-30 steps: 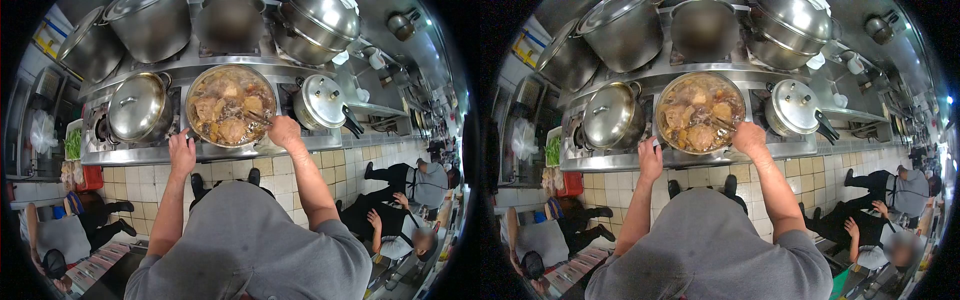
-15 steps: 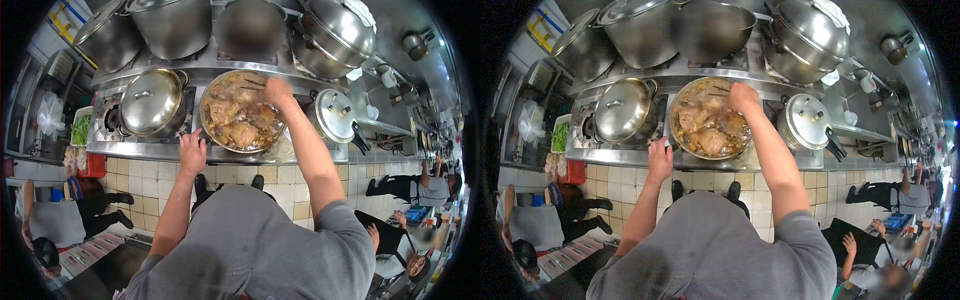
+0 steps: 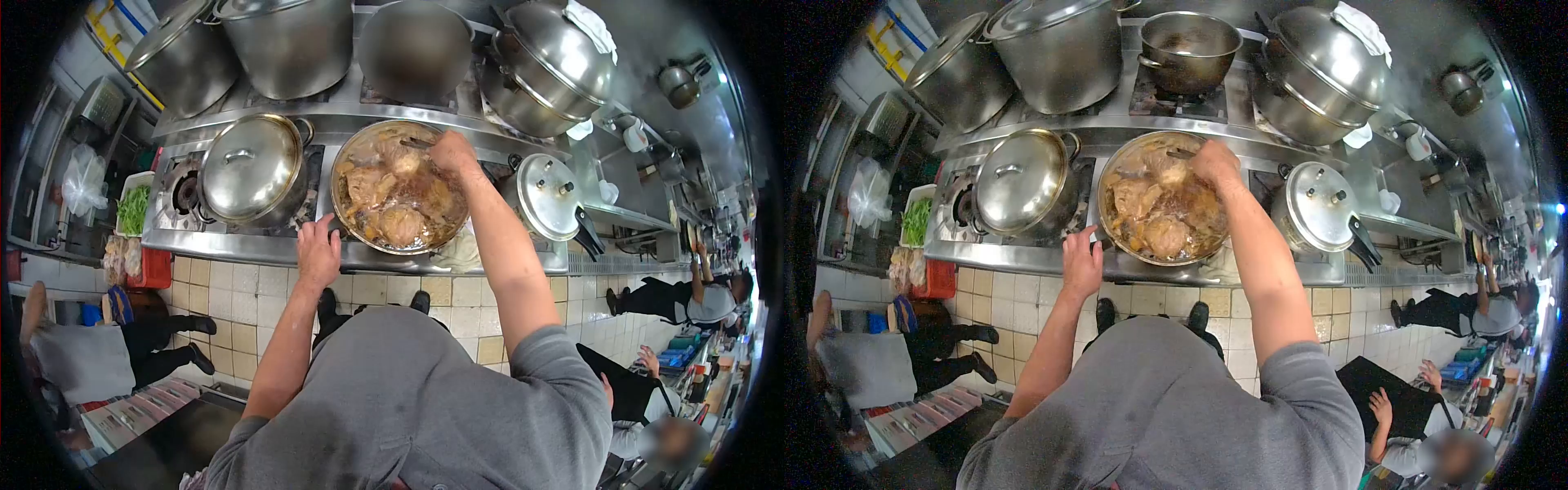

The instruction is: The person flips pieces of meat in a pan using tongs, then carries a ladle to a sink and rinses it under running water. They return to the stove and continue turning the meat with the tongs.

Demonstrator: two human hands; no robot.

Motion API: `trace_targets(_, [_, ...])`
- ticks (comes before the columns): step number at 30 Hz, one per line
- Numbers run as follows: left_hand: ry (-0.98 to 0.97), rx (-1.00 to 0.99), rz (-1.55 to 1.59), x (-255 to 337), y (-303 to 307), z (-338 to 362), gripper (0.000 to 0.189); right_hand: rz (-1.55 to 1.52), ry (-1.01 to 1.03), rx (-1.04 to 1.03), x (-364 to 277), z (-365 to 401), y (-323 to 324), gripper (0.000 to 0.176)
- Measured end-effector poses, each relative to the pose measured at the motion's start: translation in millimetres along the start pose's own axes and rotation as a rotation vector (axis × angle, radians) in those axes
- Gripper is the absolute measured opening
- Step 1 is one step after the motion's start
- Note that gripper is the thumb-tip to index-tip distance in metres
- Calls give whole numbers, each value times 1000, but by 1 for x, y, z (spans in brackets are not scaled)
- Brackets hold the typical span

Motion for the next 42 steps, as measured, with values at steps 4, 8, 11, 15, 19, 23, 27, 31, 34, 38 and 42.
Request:
trace_targets(4, [-30, 1, 9, -3, -4, 1, 43, -47, -80, 2, 19, 11, 6, 41])
trace_targets(8, [-83, 34, 11, -3, -3, 0, 42, -99, -131, 16, 33, 23, 13, 41])
trace_targets(11, [-79, 30, 9, 0, -2, 0, 41, -104, -174, 12, 49, 16, 7, 43])
trace_targets(15, [-74, 24, 1, 0, -1, 0, 40, -131, -169, 44, 67, 22, 9, 41])
trace_targets(19, [-82, 10, -20, -4, -4, 1, 42, -120, -176, 35, 88, 16, 4, 44])
trace_targets(23, [-64, -4, -33, -4, -4, 0, 42, -112, -163, -59, 98, 28, 6, 49])
trace_targets(27, [-81, 3, -23, -5, -4, 0, 42, -118, -166, 8, 116, 4, -14, 49])
trace_targets(31, [-64, -12, -10, -3, -4, -1, 42, -112, -180, -10, 116, 11, -14, 50])
trace_targets(34, [-46, -15, -21, -4, -3, 1, 42, -89, -193, 34, 94, 48, 10, 46])
trace_targets(38, [-66, 1, -7, -4, -3, 0, 42, 53, -56, 74, 52, 73, 22, 41])
trace_targets(42, [-65, -3, -17, -5, -4, 0, 43, 59, 166, 126, 3, 89, 10, 37])
Point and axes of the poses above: each hand's wrist, its own z-axis away from the middle knuckle, its own y-axis out of the back of the hand, x = y × z, the point moved 5 cm from there along -z, towards the middle knuckle, and after that the axes turned 12 degrees about -y, right-handed, at the moved point
